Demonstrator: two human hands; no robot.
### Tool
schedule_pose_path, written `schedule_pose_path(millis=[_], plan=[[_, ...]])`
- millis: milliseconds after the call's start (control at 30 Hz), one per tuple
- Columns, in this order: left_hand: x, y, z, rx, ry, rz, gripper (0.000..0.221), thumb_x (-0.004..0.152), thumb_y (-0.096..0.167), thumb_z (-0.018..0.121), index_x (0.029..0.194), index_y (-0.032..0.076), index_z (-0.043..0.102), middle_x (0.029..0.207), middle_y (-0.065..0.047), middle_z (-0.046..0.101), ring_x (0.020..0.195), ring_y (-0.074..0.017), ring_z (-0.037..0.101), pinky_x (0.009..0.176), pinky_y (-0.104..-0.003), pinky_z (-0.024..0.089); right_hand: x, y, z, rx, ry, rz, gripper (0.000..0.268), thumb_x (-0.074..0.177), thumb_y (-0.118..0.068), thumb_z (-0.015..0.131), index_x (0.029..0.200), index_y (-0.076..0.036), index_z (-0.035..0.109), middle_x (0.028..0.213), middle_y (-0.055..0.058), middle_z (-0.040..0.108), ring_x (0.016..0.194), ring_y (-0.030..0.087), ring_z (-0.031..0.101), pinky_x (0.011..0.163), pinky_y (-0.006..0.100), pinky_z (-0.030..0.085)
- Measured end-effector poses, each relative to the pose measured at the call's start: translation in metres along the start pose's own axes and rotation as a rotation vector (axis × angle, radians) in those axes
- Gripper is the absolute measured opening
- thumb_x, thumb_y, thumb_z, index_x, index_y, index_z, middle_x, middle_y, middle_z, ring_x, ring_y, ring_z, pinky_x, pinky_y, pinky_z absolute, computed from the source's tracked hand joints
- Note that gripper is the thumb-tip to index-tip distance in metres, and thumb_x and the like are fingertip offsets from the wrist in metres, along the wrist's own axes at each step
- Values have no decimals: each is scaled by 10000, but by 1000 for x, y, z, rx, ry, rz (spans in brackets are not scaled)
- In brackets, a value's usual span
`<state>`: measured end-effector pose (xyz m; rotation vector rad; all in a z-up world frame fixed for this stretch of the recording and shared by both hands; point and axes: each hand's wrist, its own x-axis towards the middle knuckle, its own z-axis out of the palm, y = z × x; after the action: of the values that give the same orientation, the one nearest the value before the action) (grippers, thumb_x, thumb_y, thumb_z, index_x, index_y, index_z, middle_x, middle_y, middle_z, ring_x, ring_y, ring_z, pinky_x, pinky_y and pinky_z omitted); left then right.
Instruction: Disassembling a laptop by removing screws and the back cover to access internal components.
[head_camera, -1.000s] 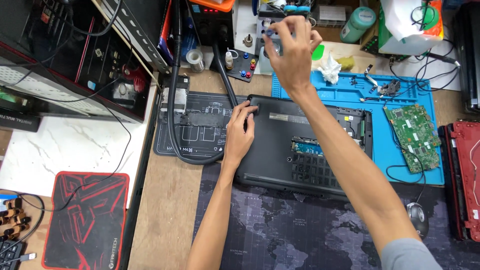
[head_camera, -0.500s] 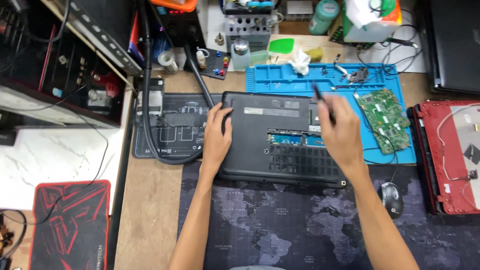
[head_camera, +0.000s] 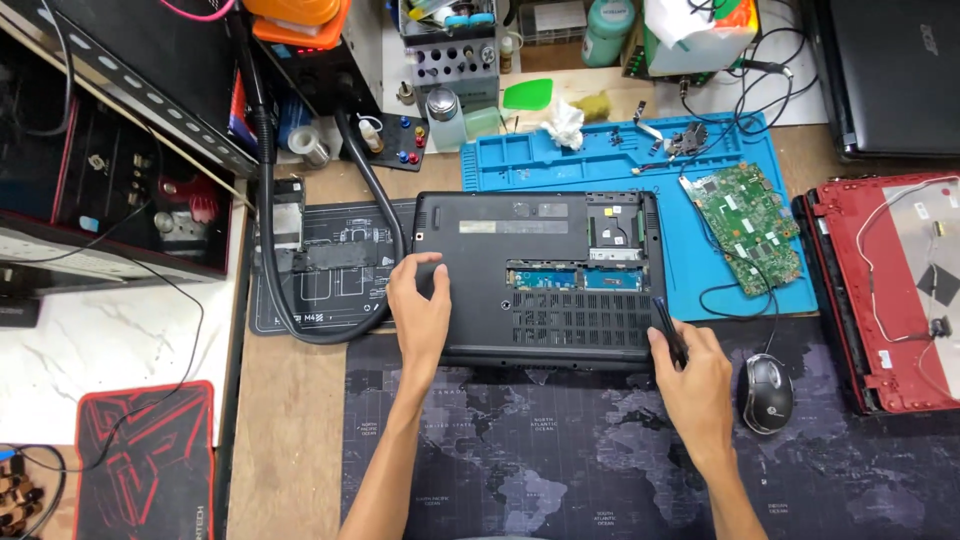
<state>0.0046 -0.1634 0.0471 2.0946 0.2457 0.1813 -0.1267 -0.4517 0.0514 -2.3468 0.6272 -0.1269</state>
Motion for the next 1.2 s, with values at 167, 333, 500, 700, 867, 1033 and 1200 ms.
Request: schedule_pose_path(millis=[167,333,500,700,867,1033,1200], plan=[[12,7,3,-43,-5,-33,145,926,174,566,1010,159,685,1119,-35,701,1123,-229,602,1012,-366,408,-10,-1,-2,8,-10,22,329,985,-279,654,1182,-30,738,1041,118,680,907,266,671,816,389,477],[17,-1,-3,-19,-68,-54,219,941,186,519,1106,186,663,1203,-58,682,1175,-257,579,1047,-397,373,-11,3,-4,-35,-15,-42,408,962,-289,668,1254,-6,708,1096,164,692,1042,315,682,908,414,492],[10,-19,-27,-240,-185,57,276,999,141,483,1203,90,661,1406,-177,622,1365,-238,571,1118,-340,448,7,-35,-26,-410,-253,78,559,1006,-524,567,1230,-21,666,1000,247,763,980,432,730,783,558,564],[-26,-54,-53,-203,51,229,238,1048,79,463,1135,61,684,1091,-56,721,957,-176,712,850,-295,521,31,-68,-28,-275,45,-387,270,1132,-260,579,1277,-50,666,899,173,561,583,348,535,514,475,406],[-42,-73,-61,-88,80,356,260,1019,-23,469,1106,58,701,991,-99,695,915,-248,696,849,-362,554,30,-124,8,79,174,-788,145,1059,-47,699,1200,-19,718,1060,145,626,882,283,653,744,393,545],[-37,-77,-57,-63,79,384,283,1023,-21,492,1102,102,734,926,-69,706,892,-258,697,858,-365,559,9,-177,63,593,-40,-915,328,1005,36,589,1305,26,457,1042,180,768,892,327,783,751,406,640],[-40,-76,-64,-127,55,364,277,995,-66,508,1062,83,731,932,-76,721,929,-282,701,873,-380,548,-6,-187,116,886,-263,-917,485,963,123,591,1303,-7,271,1075,224,742,869,341,791,776,413,665]])
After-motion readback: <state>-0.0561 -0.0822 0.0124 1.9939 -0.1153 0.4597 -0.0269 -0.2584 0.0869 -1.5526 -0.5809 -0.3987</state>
